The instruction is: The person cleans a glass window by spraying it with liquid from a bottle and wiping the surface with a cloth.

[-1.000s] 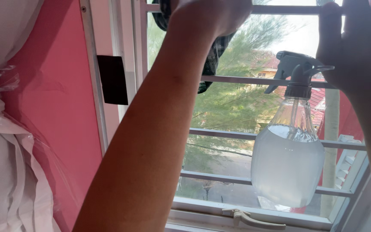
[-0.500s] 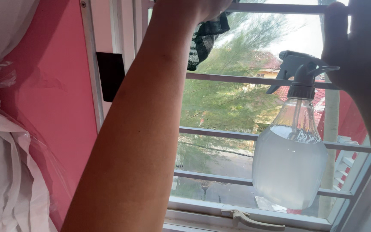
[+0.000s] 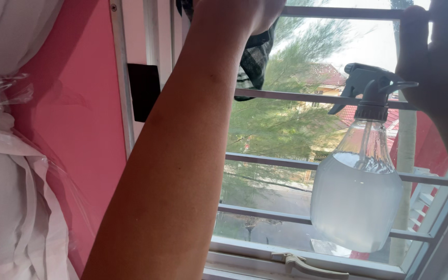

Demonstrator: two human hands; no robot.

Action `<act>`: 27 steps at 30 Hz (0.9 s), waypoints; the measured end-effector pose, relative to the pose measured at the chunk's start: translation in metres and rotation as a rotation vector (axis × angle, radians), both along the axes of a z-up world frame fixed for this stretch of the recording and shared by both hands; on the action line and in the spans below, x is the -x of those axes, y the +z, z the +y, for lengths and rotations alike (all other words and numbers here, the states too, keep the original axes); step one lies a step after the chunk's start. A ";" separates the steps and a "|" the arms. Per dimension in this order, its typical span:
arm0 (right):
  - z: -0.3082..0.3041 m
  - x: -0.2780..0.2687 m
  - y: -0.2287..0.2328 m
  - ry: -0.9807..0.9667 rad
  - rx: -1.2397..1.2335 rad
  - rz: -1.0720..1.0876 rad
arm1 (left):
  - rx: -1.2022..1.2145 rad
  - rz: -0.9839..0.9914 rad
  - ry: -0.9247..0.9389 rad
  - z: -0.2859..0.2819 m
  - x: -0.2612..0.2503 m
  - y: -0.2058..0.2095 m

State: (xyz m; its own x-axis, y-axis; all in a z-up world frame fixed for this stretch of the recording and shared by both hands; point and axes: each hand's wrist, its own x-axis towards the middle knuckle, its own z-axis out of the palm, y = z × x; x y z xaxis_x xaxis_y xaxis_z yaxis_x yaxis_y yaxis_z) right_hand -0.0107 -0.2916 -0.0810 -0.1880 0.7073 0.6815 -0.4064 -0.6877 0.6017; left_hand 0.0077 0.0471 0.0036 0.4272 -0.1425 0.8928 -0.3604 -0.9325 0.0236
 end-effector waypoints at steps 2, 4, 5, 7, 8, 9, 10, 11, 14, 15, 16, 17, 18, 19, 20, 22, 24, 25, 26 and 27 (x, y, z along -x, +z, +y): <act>-0.002 0.000 0.000 0.002 -0.004 0.004 | 0.018 0.007 -0.005 0.002 -0.001 -0.004; -0.003 -0.001 0.000 0.005 -0.005 0.012 | 0.032 0.015 -0.004 0.003 -0.002 -0.008; -0.003 0.000 0.000 0.004 -0.007 0.012 | 0.041 0.011 -0.002 0.002 -0.002 -0.007; -0.003 0.000 0.002 0.005 -0.009 0.018 | 0.069 0.012 0.008 0.002 -0.002 -0.009; -0.002 -0.001 0.002 0.008 -0.010 0.022 | 0.087 0.021 0.019 0.001 -0.002 -0.009; -0.001 0.000 0.003 0.002 -0.016 0.023 | 0.095 0.010 0.033 0.001 -0.002 -0.010; 0.000 0.001 0.004 0.001 -0.016 0.017 | 0.096 0.008 0.033 0.000 -0.002 -0.009; 0.003 0.002 0.003 -0.006 -0.014 0.020 | 0.065 0.000 0.064 -0.003 -0.002 -0.008; 0.009 0.012 0.004 -0.013 0.006 -0.008 | -0.113 -0.037 0.117 -0.012 0.000 -0.005; 0.011 0.014 0.003 -0.002 0.010 0.002 | -0.259 -0.059 0.140 -0.015 0.002 -0.005; 0.012 0.015 0.003 0.009 0.013 0.011 | -0.261 -0.060 0.140 -0.021 0.003 -0.006; 0.013 0.013 0.002 0.127 -0.057 0.100 | -0.315 -0.098 0.180 -0.028 0.005 -0.008; 0.013 0.011 0.000 0.185 -0.093 0.146 | -0.370 -0.136 0.221 -0.032 0.007 -0.011; 0.011 0.009 0.000 0.244 -0.129 0.189 | -0.371 -0.135 0.219 -0.034 0.009 -0.012; 0.009 0.007 -0.001 0.201 -0.109 0.157 | -0.370 -0.140 0.215 -0.036 0.011 -0.013; 0.005 0.001 -0.001 0.120 -0.067 0.091 | -0.361 -0.126 0.195 -0.035 0.016 -0.013; -0.001 -0.002 -0.001 0.067 -0.049 0.050 | -0.340 -0.094 0.147 -0.031 0.019 -0.012; -0.003 -0.003 -0.001 0.054 -0.043 0.042 | -0.324 -0.075 0.131 -0.028 0.019 -0.011; -0.003 -0.004 0.000 0.042 -0.039 0.033 | -0.308 -0.060 0.121 -0.026 0.020 -0.007; -0.005 -0.004 -0.001 0.030 -0.036 0.025 | -0.284 -0.040 0.105 -0.023 0.020 -0.006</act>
State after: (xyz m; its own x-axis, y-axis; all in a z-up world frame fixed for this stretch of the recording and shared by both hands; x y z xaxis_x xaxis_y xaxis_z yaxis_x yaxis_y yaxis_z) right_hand -0.0065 -0.2965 -0.0821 -0.1915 0.6767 0.7109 -0.3704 -0.7206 0.5862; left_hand -0.0125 0.0242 -0.0023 0.4183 -0.3455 0.8401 -0.2567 -0.9321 -0.2555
